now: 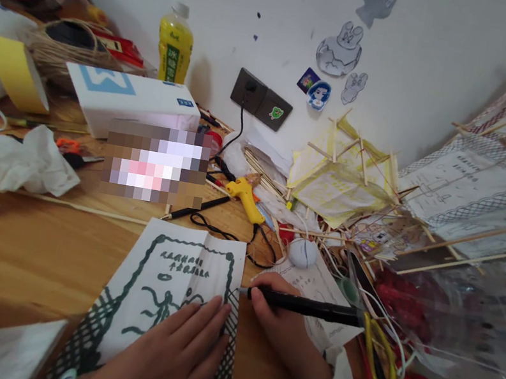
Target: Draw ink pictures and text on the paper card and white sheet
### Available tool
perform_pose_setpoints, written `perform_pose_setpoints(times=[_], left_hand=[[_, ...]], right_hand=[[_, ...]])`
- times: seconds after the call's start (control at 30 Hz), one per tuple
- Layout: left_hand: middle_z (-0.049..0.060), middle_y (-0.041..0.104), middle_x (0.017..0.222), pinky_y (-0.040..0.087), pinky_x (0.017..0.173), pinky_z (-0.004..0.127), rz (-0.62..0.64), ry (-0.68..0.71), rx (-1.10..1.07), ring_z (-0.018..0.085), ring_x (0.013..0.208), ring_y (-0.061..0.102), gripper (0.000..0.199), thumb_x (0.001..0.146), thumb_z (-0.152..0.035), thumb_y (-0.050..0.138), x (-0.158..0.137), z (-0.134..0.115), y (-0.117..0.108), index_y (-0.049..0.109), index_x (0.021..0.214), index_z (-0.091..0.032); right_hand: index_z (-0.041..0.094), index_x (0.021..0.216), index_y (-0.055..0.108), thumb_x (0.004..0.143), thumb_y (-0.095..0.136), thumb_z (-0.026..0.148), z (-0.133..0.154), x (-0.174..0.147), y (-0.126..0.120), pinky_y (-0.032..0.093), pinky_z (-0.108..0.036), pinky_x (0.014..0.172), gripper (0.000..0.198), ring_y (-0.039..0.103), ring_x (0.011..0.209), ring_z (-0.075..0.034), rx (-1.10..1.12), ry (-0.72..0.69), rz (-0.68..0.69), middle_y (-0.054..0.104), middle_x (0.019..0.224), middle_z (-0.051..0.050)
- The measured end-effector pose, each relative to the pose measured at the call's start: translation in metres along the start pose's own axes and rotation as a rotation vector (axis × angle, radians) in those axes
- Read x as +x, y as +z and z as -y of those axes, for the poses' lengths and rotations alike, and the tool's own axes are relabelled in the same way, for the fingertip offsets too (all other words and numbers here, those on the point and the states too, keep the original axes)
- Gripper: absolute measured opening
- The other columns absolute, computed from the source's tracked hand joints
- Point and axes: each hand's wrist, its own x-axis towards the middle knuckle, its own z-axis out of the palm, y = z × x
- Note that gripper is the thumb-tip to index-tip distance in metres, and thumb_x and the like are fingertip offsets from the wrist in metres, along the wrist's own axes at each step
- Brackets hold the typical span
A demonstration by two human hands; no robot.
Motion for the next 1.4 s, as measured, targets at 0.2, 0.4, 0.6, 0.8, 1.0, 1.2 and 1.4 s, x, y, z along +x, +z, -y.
perform_pose_setpoints(times=[0.2,0.4,0.6,0.8,1.0,1.2,1.4], left_hand=[[0.018,0.048,0.139,0.032,0.106,0.045,-0.011,-0.005,0.029,0.034,0.131,0.04,0.05,0.083,-0.031,0.063,0.001,-0.002,0.001,0.056,0.127,-0.009],[0.012,0.055,0.135,0.035,0.104,0.038,-0.056,0.014,0.032,0.028,0.128,0.045,0.043,0.096,-0.042,0.046,0.003,0.003,0.0,0.059,0.125,-0.014],[0.012,0.055,0.135,0.037,0.103,0.037,-0.055,0.004,0.019,0.028,0.127,0.046,0.045,0.095,-0.044,0.047,0.002,0.004,0.0,0.059,0.126,-0.014],[0.015,0.054,0.135,0.036,0.103,0.039,-0.014,0.019,-0.011,0.029,0.128,0.045,0.051,0.093,-0.05,0.048,0.001,0.005,-0.001,0.059,0.125,-0.012],[0.014,0.056,0.133,0.036,0.104,0.039,-0.031,-0.006,0.019,0.029,0.128,0.045,0.052,0.093,-0.052,0.047,0.0,0.003,0.002,0.059,0.125,-0.012],[0.013,0.053,0.137,0.037,0.104,0.04,-0.042,-0.018,0.019,0.029,0.129,0.043,0.052,0.094,-0.05,0.046,0.002,0.003,0.002,0.056,0.129,-0.014],[0.014,0.053,0.136,0.037,0.104,0.04,-0.047,-0.02,0.026,0.03,0.129,0.044,0.051,0.093,-0.049,0.048,0.002,0.002,0.003,0.056,0.129,-0.013]], right_hand=[[0.021,0.077,0.058,0.082,0.051,0.023,-0.001,-0.003,-0.002,0.044,-0.025,0.055,0.009,0.055,0.059,-0.015,0.058,0.035,-0.079,0.058,0.063,0.0],[0.02,0.072,0.059,0.08,0.05,0.02,0.009,-0.002,-0.003,0.046,-0.024,0.056,0.012,0.058,0.058,-0.014,0.053,-0.112,0.093,0.062,0.063,0.0],[0.02,0.071,0.059,0.079,0.049,0.018,0.011,-0.002,-0.001,0.045,-0.024,0.055,0.013,0.058,0.058,-0.015,-0.007,-0.133,0.088,0.063,0.062,-0.001],[0.019,0.073,0.059,0.08,0.05,0.021,0.004,-0.001,0.001,0.045,-0.024,0.054,0.012,0.056,0.058,-0.014,0.002,-0.012,-0.069,0.061,0.063,0.0],[0.02,0.072,0.058,0.081,0.05,0.022,0.003,-0.004,-0.002,0.043,-0.023,0.051,0.012,0.053,0.054,-0.013,0.09,0.017,-0.08,0.056,0.058,0.002],[0.02,0.07,0.059,0.079,0.049,0.017,0.01,-0.006,-0.001,0.045,-0.023,0.054,0.014,0.056,0.056,-0.014,0.03,-0.135,0.079,0.061,0.061,0.0],[0.021,0.069,0.059,0.078,0.049,0.017,0.014,-0.005,0.001,0.045,-0.024,0.053,0.015,0.057,0.055,-0.014,-0.022,-0.17,0.066,0.062,0.06,0.0]])
